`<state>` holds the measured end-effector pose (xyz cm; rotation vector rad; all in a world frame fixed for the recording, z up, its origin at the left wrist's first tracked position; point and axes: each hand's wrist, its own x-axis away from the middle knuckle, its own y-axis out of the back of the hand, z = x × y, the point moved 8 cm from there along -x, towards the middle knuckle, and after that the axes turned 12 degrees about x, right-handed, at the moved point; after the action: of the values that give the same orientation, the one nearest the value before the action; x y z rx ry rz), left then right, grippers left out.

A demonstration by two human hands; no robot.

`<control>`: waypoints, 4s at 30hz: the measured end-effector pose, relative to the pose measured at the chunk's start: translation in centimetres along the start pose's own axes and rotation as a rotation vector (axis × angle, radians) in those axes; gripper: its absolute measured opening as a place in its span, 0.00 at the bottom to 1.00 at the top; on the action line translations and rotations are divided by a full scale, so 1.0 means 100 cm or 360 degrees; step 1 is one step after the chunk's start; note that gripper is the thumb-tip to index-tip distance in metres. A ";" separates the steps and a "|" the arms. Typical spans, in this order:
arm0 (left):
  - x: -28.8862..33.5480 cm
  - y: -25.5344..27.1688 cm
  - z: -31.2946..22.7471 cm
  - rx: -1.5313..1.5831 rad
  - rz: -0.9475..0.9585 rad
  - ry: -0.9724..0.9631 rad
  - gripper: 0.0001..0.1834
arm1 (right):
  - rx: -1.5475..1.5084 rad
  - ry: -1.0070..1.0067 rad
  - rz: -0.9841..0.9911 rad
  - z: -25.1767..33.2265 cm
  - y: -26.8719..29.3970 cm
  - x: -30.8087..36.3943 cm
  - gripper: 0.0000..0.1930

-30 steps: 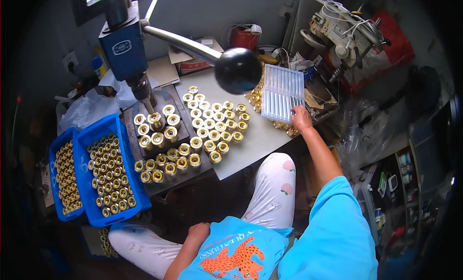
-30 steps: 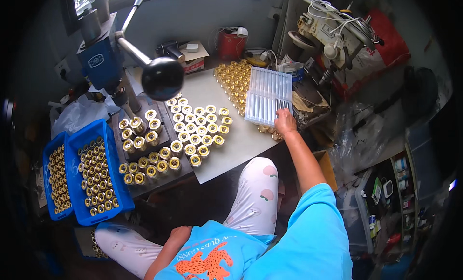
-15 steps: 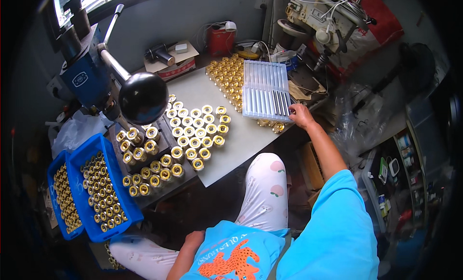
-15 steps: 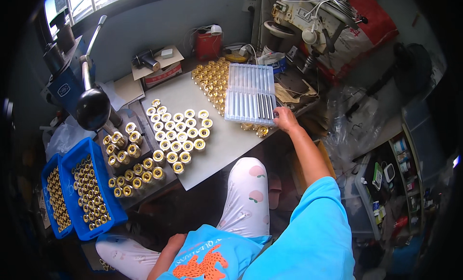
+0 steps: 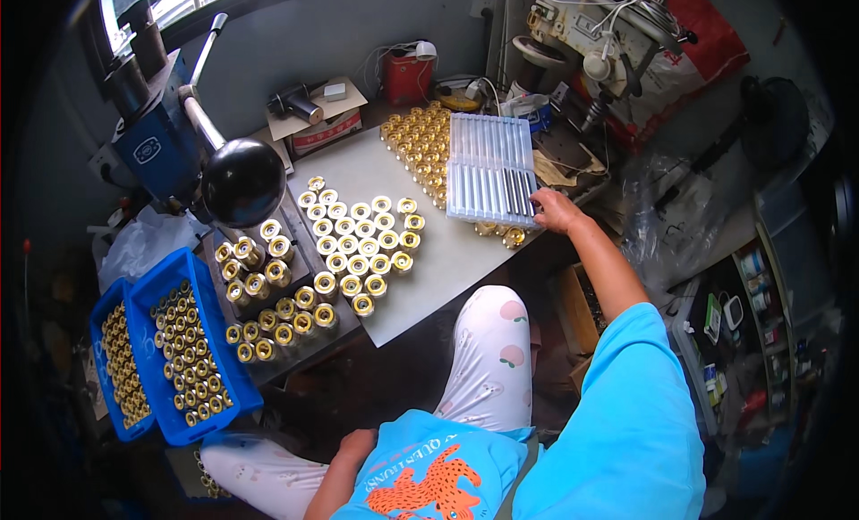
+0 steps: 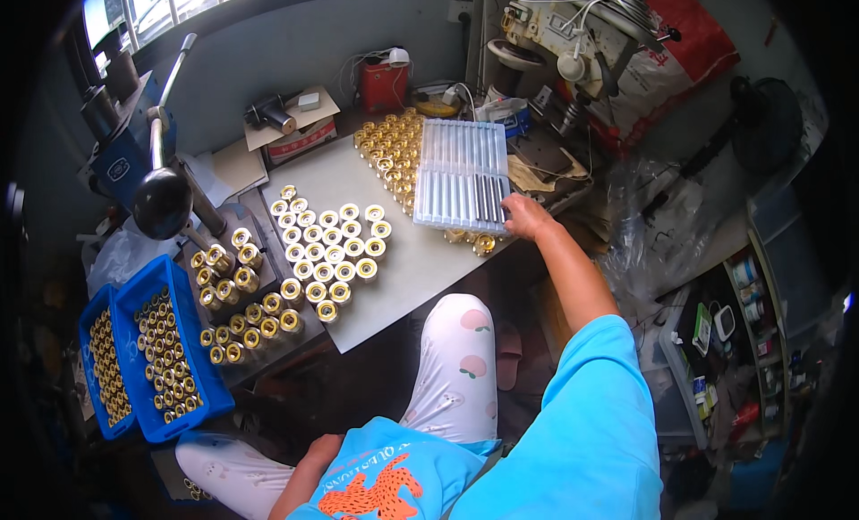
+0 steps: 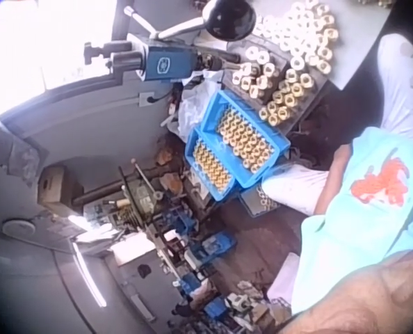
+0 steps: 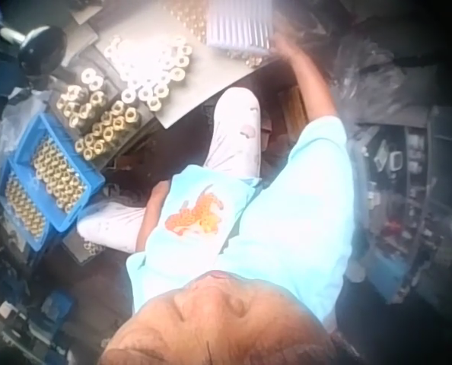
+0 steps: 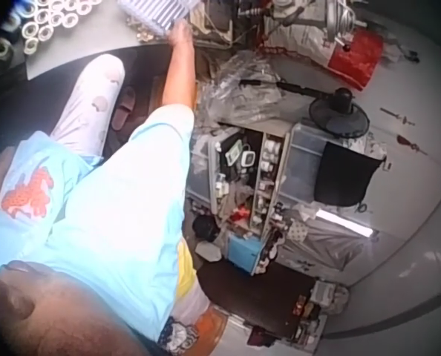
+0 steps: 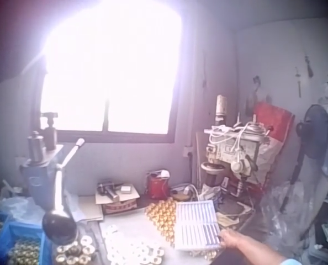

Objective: The person assembles circular metal components by hand, organizing them on a workbench and under a manual press.

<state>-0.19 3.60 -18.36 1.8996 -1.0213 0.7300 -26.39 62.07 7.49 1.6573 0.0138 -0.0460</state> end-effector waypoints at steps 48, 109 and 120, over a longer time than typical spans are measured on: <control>0.033 0.022 -0.038 -0.0133 -0.0236 -0.0302 0.15 | -0.1501 0.0533 0.0365 0.455 0.048 0.018 0.19; 0.063 0.047 -0.048 -0.0115 -0.0511 -0.0519 0.12 | -0.1014 0.0919 -0.0378 0.569 0.083 0.071 0.10; 0.061 0.048 -0.053 -0.0169 -0.0427 -0.0471 0.14 | -0.0866 0.0579 -0.0180 0.499 0.053 0.039 0.05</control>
<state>-1.78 4.44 -9.13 2.0378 -0.9348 0.2405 -23.35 11.87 8.26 1.1009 0.3662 0.1617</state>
